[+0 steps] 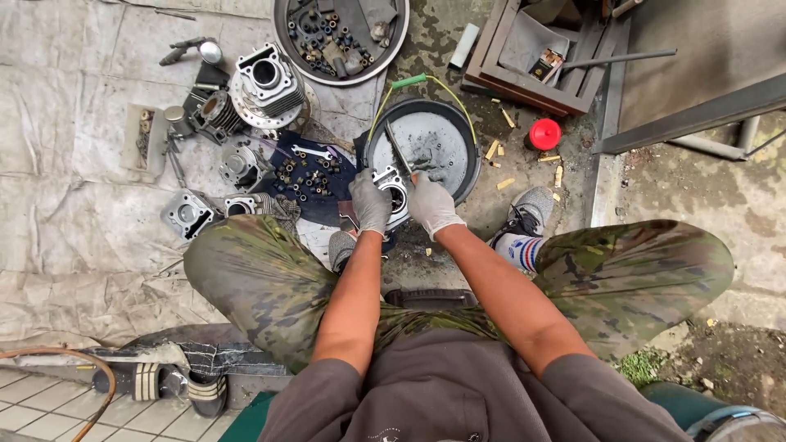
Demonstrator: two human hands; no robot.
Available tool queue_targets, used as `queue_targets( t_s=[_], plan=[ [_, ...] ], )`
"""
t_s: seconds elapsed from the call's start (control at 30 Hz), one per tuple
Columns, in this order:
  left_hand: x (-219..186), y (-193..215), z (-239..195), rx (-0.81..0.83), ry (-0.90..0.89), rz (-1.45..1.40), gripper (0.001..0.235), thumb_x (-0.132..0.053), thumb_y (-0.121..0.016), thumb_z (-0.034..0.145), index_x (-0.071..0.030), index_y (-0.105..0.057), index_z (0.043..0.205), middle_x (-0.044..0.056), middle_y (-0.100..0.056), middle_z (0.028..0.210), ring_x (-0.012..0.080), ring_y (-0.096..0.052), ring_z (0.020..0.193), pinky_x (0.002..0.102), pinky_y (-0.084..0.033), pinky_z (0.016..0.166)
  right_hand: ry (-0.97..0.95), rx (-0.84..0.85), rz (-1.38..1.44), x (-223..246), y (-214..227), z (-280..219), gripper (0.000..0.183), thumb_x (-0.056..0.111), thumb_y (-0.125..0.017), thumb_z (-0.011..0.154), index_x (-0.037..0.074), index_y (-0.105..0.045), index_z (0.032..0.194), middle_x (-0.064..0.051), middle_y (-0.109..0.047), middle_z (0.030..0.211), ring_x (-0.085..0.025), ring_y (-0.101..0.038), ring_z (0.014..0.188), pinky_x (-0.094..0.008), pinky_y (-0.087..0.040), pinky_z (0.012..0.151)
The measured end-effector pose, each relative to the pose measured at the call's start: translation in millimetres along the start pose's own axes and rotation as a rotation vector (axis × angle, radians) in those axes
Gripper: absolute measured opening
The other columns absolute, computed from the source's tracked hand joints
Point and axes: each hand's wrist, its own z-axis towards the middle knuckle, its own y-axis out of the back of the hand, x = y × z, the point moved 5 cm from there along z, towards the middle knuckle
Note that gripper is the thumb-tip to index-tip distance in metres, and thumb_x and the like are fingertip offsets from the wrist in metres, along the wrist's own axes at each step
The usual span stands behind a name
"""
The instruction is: The person scrubs disassembled engine cylinder heads with a wire brush, repeatedly dipping the brush into a bucket of soapy water. They handle multiple cylinder heads one at a time, rotating them to scrub different surfaces before placing them aside.
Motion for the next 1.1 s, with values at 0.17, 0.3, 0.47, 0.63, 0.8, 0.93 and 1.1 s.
queue_targets(
  t_s=[0.17,0.3,0.47,0.63,0.8,0.93,1.1],
  plan=[
    [1.2,-5.8,-0.2,-0.011,0.021,0.021,0.042,-0.005,-0.070,0.073,-0.014,-0.066,0.114,0.013,-0.067,0.108,0.0372,-0.061,0.110,0.046,-0.056,0.093,-0.014,0.050,-0.109,12.1,34.7,-111.2,0.028,0.036,-0.038,0.106,0.013,-0.048,0.115,-0.027,-0.073,0.091,-0.047,-0.074,0.097,-0.058,-0.058,0.084],
    [-1.4,-7.8,1.3,-0.012,0.001,0.021,0.043,-0.005,-0.071,0.072,-0.014,-0.065,0.113,0.014,-0.066,0.108,0.0387,-0.060,0.110,0.048,-0.055,0.094,-0.030,0.043,-0.131,6.7,32.7,-111.0,0.029,0.043,-0.039,0.106,0.016,-0.048,0.113,-0.024,-0.074,0.090,-0.047,-0.074,0.094,-0.058,-0.058,0.081],
    [1.9,-15.5,6.9,-0.004,0.024,0.068,0.040,-0.008,-0.070,0.075,-0.013,-0.066,0.114,0.012,-0.066,0.107,0.0374,-0.061,0.110,0.047,-0.058,0.090,0.016,-0.006,-0.049,22.3,28.7,-40.2,0.029,0.037,-0.037,0.106,0.012,-0.050,0.116,-0.024,-0.074,0.092,-0.045,-0.074,0.097,-0.057,-0.058,0.084],
    [-7.4,-10.1,2.8,0.020,0.068,0.093,0.041,-0.009,-0.073,0.072,-0.010,-0.066,0.113,0.014,-0.066,0.106,0.0385,-0.060,0.111,0.049,-0.058,0.088,0.061,0.029,-0.198,2.0,21.7,-117.1,0.025,0.029,-0.038,0.105,0.011,-0.053,0.116,-0.026,-0.074,0.091,-0.044,-0.076,0.090,-0.055,-0.060,0.079],
    [-3.5,-14.9,1.9,-0.046,0.045,0.108,0.038,-0.007,-0.071,0.074,-0.010,-0.064,0.112,0.012,-0.063,0.103,0.0359,-0.060,0.104,0.046,-0.059,0.085,-0.151,0.130,0.107,-27.7,-11.5,-123.7,0.037,0.046,-0.038,0.106,0.014,-0.046,0.123,-0.028,-0.072,0.096,-0.049,-0.071,0.102,-0.060,-0.056,0.088],
    [-9.9,-2.8,-5.3,-0.075,0.067,0.091,0.036,-0.008,-0.073,0.073,-0.010,-0.065,0.109,0.013,-0.064,0.102,0.0380,-0.061,0.103,0.048,-0.058,0.086,-0.151,0.057,0.185,3.4,-2.3,-98.0,0.037,0.042,-0.037,0.105,0.013,-0.045,0.127,-0.028,-0.072,0.096,-0.049,-0.070,0.104,-0.061,-0.055,0.089],
    [-9.5,5.4,-10.2,-0.143,0.045,0.061,0.028,-0.008,-0.072,0.076,-0.010,-0.064,0.103,0.016,-0.065,0.095,0.0406,-0.063,0.097,0.049,-0.056,0.086,-0.119,0.076,0.062,-16.4,-26.3,-140.6,0.033,0.039,-0.037,0.107,0.013,-0.040,0.127,-0.029,-0.073,0.089,-0.050,-0.072,0.097,-0.061,-0.056,0.085]
  ],
)
